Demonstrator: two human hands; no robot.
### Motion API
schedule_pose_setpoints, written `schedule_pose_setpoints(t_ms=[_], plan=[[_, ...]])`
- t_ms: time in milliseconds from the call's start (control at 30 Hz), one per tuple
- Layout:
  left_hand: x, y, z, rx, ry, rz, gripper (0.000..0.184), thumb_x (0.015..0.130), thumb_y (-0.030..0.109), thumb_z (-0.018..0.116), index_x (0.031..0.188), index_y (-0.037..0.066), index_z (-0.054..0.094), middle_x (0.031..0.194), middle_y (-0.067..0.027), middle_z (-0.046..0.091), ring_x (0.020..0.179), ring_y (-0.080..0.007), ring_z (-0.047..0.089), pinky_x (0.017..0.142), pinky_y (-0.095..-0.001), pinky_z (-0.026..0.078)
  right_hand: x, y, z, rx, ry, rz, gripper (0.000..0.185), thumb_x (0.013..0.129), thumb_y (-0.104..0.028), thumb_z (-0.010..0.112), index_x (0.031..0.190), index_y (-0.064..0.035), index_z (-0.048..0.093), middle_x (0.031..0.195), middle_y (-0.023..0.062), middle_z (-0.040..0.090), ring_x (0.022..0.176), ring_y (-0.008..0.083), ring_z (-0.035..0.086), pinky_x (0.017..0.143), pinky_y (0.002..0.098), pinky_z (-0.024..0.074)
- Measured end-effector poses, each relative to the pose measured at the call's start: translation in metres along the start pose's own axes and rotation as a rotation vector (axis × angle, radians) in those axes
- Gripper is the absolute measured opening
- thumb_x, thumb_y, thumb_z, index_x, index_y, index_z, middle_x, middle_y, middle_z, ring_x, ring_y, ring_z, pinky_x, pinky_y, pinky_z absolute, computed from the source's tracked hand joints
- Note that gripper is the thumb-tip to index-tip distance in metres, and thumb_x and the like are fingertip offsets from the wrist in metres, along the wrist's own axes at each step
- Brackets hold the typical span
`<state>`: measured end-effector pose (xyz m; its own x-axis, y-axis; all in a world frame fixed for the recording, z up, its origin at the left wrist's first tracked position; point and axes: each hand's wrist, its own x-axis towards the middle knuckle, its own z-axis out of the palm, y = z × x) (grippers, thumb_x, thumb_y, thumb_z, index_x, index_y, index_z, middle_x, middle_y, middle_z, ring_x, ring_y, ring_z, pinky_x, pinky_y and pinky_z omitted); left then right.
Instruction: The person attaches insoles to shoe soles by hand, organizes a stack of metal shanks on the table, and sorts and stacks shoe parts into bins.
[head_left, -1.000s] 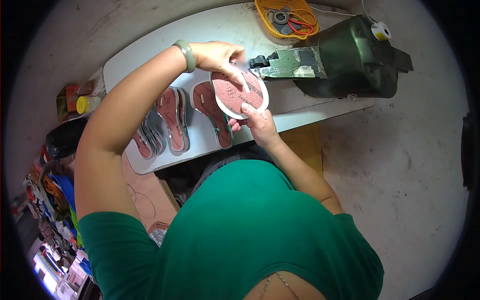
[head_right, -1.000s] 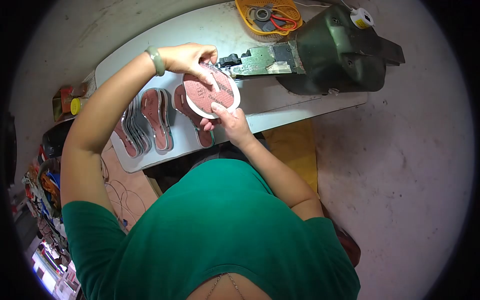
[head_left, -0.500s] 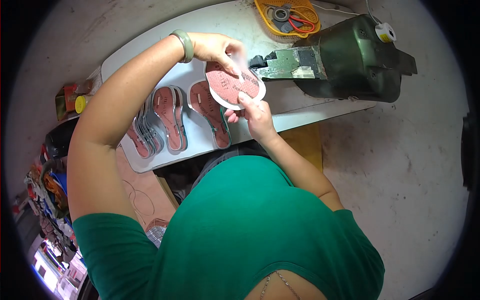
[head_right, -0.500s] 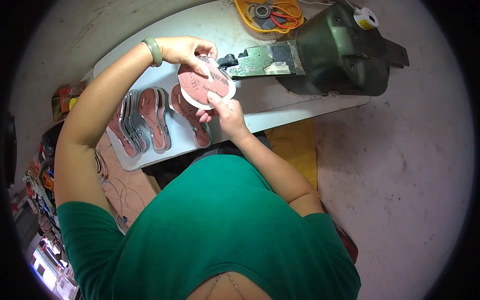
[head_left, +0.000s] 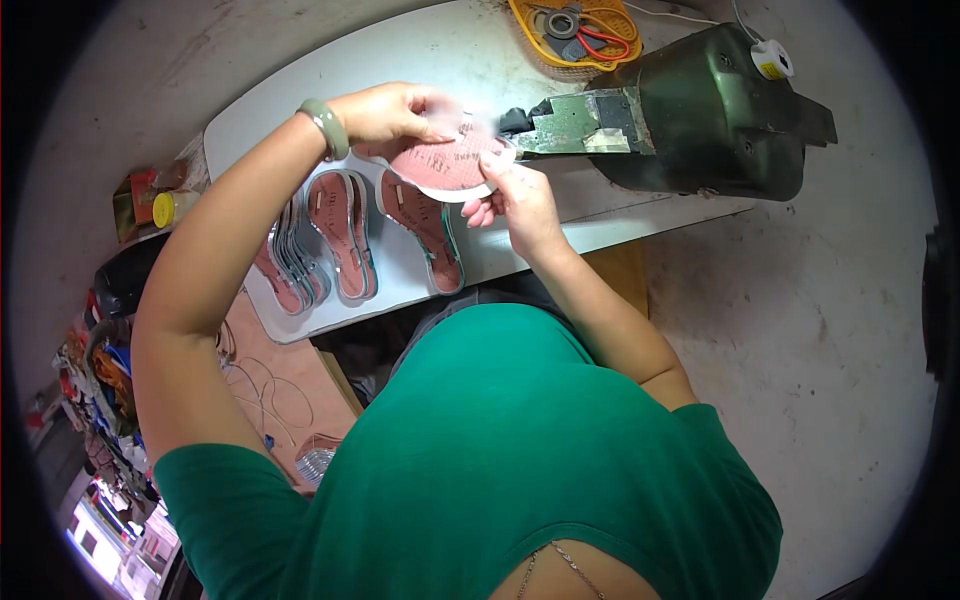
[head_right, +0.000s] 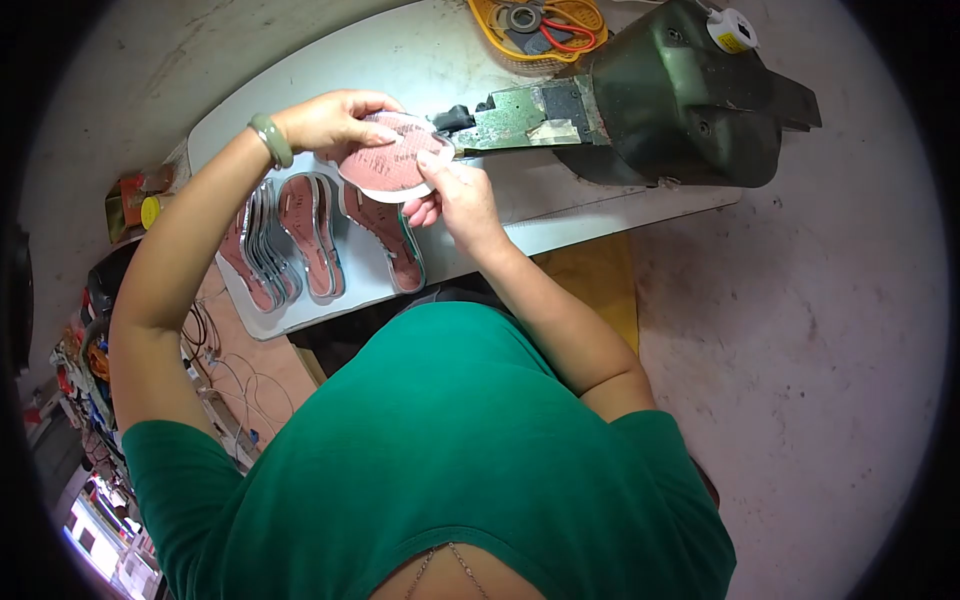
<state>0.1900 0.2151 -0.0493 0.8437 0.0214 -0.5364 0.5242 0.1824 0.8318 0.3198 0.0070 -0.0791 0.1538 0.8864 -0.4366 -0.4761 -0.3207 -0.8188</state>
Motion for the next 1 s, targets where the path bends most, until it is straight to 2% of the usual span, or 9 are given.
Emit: schedule_pose_setpoints(t_ms=[100, 200, 467, 600, 900, 1000], plan=[[-0.008, -0.011, 0.016, -0.081, 0.058, 0.031, 0.039, 0.09, 0.016, 0.065, 0.125, 0.005, 0.055, 0.111, -0.0017, 0.062, 0.098, -0.0091, 0.056, 0.088, -0.0256, 0.047, 0.0, -0.005, -0.005, -0.017, 0.014, 0.017, 0.035, 0.097, -0.03, 0.052, 0.084, 0.0014, 0.063, 0.066, 0.0114, 0.064, 0.051, 0.0143, 0.058, 0.049, 0.0243, 0.0465], [-0.011, -0.019, 0.03, -0.034, 0.202, 0.155, 0.039, 0.091, 0.015, 0.064, 0.127, 0.004, 0.054, 0.112, -0.0024, 0.061, 0.101, -0.009, 0.056, 0.089, -0.0259, 0.047, 0.001, -0.008, -0.01, -0.072, 0.036, 0.018, 0.03, 0.095, -0.028, 0.057, 0.084, -0.0005, 0.064, 0.066, 0.0099, 0.064, 0.05, 0.0128, 0.058, 0.048, 0.0238, 0.0458], [-0.02, -0.019, 0.066, -0.026, 0.463, 0.143, 0.042, 0.092, 0.017, 0.062, 0.13, 0.0, 0.051, 0.114, -0.0047, 0.062, 0.1, -0.0095, 0.058, 0.089, -0.0249, 0.047, -0.007, -0.008, -0.011, -0.197, 0.028, 0.038, 0.03, 0.091, -0.03, 0.062, 0.083, -0.0014, 0.064, 0.067, 0.0073, 0.064, 0.051, 0.0107, 0.057, 0.048, 0.0225, 0.0446], [-0.016, -0.03, 0.078, -0.146, 0.588, 0.255, 0.041, 0.09, 0.02, 0.065, 0.125, 0.003, 0.056, 0.108, -0.006, 0.065, 0.096, -0.0115, 0.06, 0.086, -0.0254, 0.048, -0.009, -0.004, -0.005, -0.152, 0.021, 0.068, 0.029, 0.091, -0.03, 0.063, 0.083, -0.0016, 0.064, 0.068, 0.0068, 0.064, 0.052, 0.0104, 0.058, 0.05, 0.0218, 0.0444], [-0.012, -0.034, 0.101, -0.09, 0.812, 0.215, 0.044, 0.088, 0.024, 0.067, 0.124, 0.001, 0.055, 0.106, -0.0108, 0.067, 0.094, -0.0143, 0.062, 0.085, -0.0284, 0.049, -0.009, -0.015, -0.01, -0.189, 0.028, 0.002, 0.028, 0.091, -0.028, 0.061, 0.084, -0.0019, 0.065, 0.07, 0.0058, 0.064, 0.055, 0.0108, 0.059, 0.052, 0.0225, 0.0456], [-0.008, -0.038, 0.108, -0.071, 0.902, 0.262, 0.045, 0.088, 0.024, 0.067, 0.123, 0.001, 0.055, 0.105, -0.0131, 0.067, 0.095, -0.0173, 0.063, 0.085, -0.0298, 0.049, -0.009, -0.006, -0.017, -0.227, 0.008, -0.038, 0.027, 0.092, -0.027, 0.06, 0.086, -0.0013, 0.065, 0.075, 0.0043, 0.065, 0.064, 0.0087, 0.06, 0.057, 0.0226, 0.0467]])
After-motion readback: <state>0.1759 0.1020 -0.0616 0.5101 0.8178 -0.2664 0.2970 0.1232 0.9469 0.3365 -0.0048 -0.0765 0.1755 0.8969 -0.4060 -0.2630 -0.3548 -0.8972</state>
